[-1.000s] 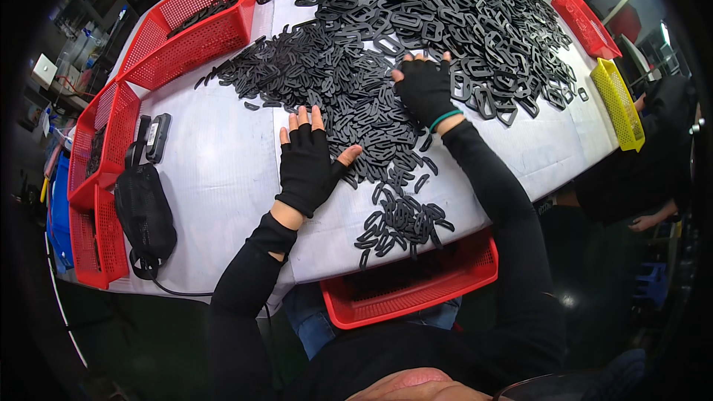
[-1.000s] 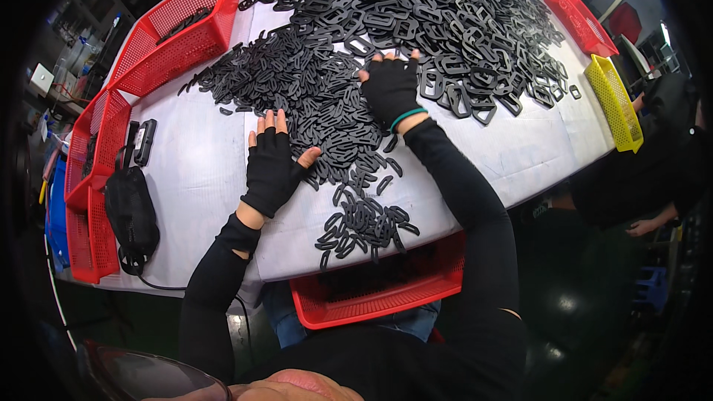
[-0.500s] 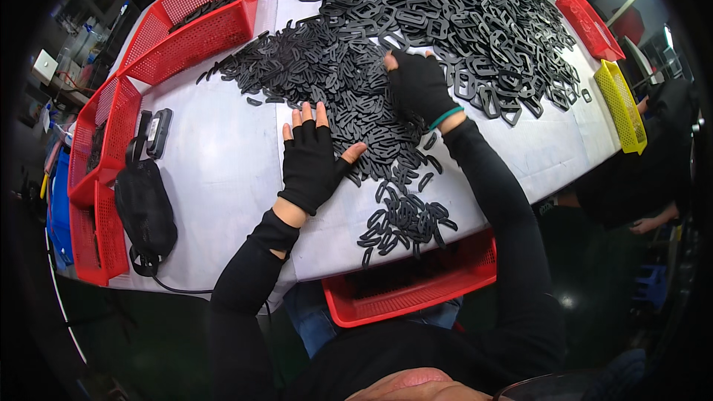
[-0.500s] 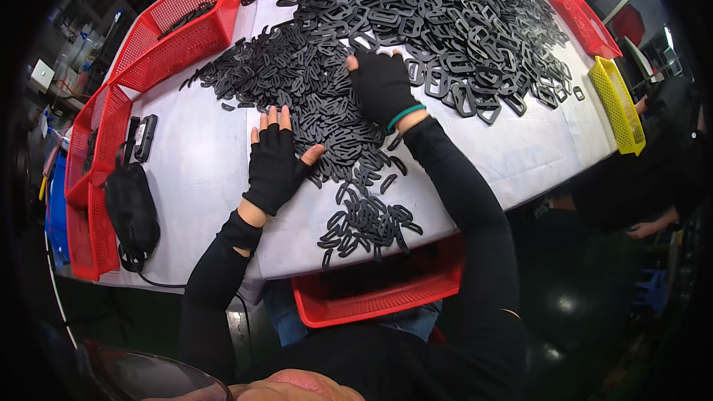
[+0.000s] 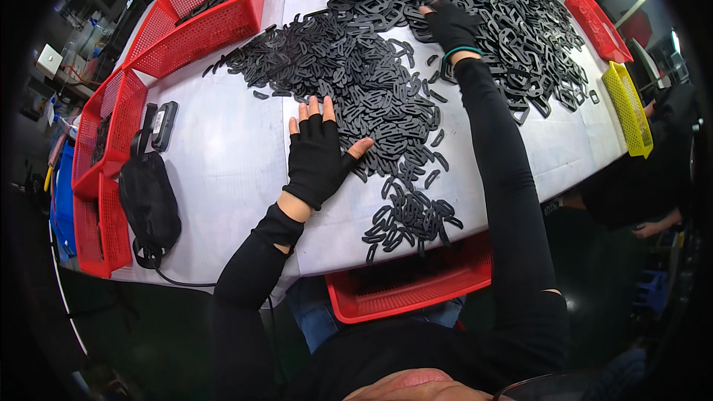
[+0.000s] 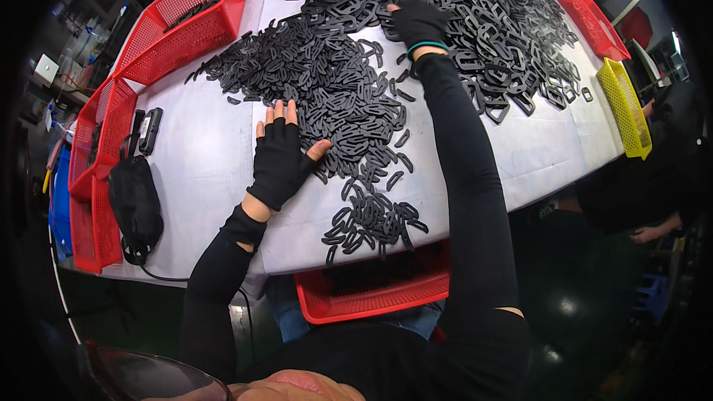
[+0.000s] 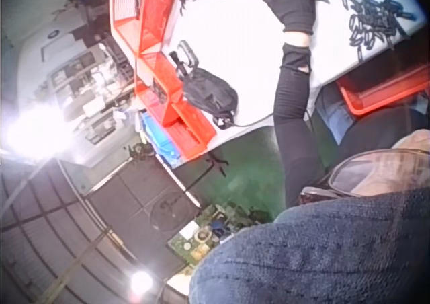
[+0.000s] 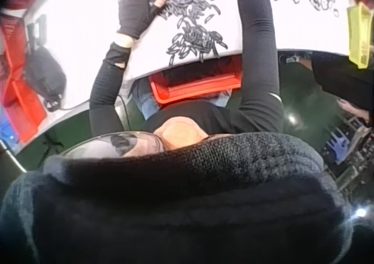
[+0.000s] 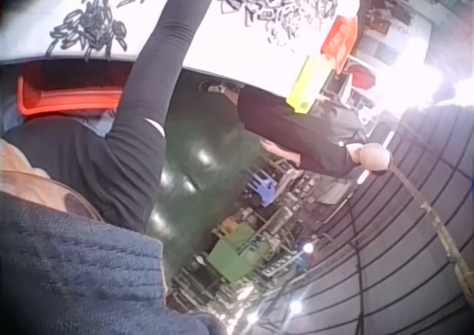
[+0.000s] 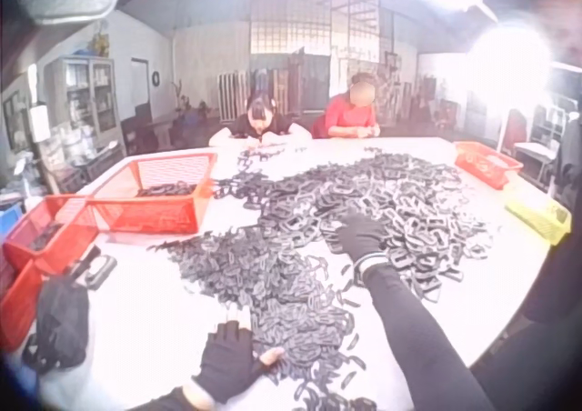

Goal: The person sorts small black plastic components on a table and places them into a red basket.

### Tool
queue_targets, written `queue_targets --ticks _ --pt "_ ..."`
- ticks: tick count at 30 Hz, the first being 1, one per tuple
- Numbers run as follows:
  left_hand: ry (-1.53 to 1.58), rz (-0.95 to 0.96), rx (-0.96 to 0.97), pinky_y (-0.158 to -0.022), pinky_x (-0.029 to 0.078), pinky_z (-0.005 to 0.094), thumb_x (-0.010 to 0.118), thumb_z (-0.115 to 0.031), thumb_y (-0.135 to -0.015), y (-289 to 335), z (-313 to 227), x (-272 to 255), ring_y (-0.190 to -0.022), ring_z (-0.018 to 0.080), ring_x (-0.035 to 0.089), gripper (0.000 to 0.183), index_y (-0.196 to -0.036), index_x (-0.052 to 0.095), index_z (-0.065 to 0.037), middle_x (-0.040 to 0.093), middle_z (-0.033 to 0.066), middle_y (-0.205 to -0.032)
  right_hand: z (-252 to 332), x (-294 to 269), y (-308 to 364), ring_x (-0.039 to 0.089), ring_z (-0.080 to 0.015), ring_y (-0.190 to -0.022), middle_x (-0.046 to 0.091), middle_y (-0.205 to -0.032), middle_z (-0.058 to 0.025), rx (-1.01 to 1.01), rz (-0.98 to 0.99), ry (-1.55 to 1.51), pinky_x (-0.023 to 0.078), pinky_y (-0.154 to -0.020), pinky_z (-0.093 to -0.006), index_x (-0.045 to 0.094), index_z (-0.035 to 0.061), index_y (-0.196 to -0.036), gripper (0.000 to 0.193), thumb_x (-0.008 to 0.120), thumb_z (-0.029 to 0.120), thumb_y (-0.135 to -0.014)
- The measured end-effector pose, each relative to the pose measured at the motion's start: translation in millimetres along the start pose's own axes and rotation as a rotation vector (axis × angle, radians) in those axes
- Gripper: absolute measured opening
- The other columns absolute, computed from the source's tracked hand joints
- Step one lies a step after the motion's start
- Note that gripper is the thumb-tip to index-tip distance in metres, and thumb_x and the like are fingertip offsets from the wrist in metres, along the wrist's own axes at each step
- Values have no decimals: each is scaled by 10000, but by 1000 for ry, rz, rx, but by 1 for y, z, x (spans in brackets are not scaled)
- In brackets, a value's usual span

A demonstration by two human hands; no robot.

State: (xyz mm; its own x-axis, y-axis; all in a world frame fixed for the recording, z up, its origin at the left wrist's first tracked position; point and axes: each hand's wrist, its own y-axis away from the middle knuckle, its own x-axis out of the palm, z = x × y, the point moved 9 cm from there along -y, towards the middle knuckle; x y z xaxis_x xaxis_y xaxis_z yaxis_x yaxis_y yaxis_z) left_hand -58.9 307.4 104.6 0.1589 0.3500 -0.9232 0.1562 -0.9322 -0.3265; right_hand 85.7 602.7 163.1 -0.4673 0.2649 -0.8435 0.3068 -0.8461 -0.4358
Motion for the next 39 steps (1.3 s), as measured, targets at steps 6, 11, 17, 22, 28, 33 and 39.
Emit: queue_targets --ticks 6,11,17,22,28,33,39 --pt "-4 22 8 -1115 166 524 498 -642 -857 -5 -9 3 -1371 426 263 937 -1457 225 25 287 292 -1464 37 -20 45 578 -299 -989 616 -1039 -144 -497 -205 -108 462 -815 -455 615 88 -1110 487 685 434 -775" --pt "-3 4 -15 -1117 164 521 491 -651 -856 -1 2 2 -1372 422 265 940 -1459 224 18 294 286 -1463 93 31 135 480 -453 -1177 503 -1327 -189 -715 22 228 403 -965 -518 542 148 -1262 395 446 384 -961" --pt "8 -9 -15 -1112 169 532 499 -640 -857 -2 2 0 -1367 423 274 928 -1461 228 10 297 286 -1462 64 -2 119 495 -405 -1201 505 -1341 -150 -575 -23 324 398 -979 -523 569 113 -1166 302 556 179 -872" --pt "2 8 204 -1100 160 573 483 -678 -839 -1 -16 -5 -1378 417 254 893 -1458 295 -63 295 261 -1470 76 10 165 485 -484 -1180 478 -1319 -286 -704 39 239 377 -976 -561 512 99 -1300 448 452 373 -950" --pt "129 133 484 -1107 129 587 475 -642 -852 41 -64 -13 -1392 420 210 814 -1466 312 -133 264 209 -1501 79 -54 244 390 -419 -1296 397 -1413 -236 -612 166 -23 291 -1063 -540 422 127 -1403 495 471 339 -958" --pt "193 261 587 -1104 140 588 500 -701 -793 88 -108 -21 -1385 433 218 884 -1448 347 -128 270 215 -1497 62 -84 290 356 -377 -1331 392 -1435 -190 -549 301 -40 254 -1095 -505 431 130 -1400 471 438 329 -974" --pt "232 150 429 -1112 120 581 528 -734 -745 103 -97 -38 -1391 441 204 995 -1469 298 -92 256 253 -1494 38 -119 308 401 -387 -1290 413 -1400 -227 -418 238 -248 287 -1077 -496 503 104 -1340 442 424 350 -981"
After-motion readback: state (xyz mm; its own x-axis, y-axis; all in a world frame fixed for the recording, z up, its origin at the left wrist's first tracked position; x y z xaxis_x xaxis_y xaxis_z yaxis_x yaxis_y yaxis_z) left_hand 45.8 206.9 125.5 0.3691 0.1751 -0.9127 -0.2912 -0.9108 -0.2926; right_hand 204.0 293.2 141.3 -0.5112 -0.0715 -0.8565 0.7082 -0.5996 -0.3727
